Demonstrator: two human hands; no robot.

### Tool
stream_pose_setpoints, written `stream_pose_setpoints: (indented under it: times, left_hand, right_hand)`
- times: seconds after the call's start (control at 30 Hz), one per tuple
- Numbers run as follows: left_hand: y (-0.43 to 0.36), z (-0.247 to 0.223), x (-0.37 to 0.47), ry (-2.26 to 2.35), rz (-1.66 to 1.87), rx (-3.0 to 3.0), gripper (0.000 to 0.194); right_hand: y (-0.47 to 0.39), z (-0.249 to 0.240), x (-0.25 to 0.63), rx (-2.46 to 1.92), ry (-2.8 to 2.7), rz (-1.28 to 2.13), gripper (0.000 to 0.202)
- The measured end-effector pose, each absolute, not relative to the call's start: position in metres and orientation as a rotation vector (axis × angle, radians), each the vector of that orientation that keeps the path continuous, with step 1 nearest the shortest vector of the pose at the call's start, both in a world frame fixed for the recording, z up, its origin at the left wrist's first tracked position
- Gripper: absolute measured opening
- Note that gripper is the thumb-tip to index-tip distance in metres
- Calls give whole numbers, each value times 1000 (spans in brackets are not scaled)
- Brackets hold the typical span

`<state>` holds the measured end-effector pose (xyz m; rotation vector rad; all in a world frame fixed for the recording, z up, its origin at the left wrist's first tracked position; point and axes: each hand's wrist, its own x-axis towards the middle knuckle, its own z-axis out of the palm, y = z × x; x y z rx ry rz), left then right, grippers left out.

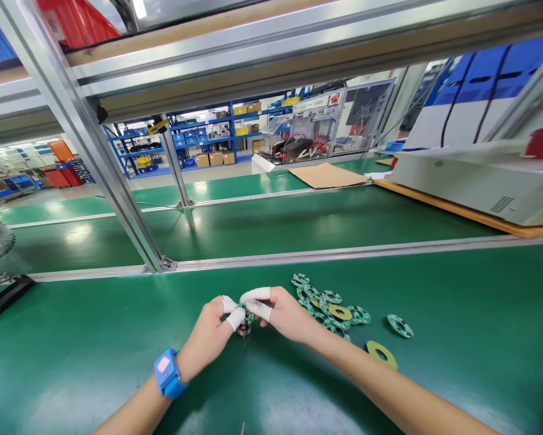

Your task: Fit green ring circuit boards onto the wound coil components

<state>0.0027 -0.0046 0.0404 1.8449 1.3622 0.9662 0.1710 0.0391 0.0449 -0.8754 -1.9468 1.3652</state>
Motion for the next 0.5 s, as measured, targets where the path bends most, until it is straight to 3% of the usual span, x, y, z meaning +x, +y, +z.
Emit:
stream_pose_setpoints:
  times: [0.23,0.33,0.5]
  left_hand:
    - [1,33,2,1350,994,1658,39]
    - [0,27,-1,1496,1009,1788,24]
    - [0,15,-4,1679,766,1946,31]
  right_hand:
    - [27,58,178,-1139,-2441,463,34]
    - [32,58,181,-1290,-2552,346,25]
    - [44,48,188,-1514,-2674,212,19]
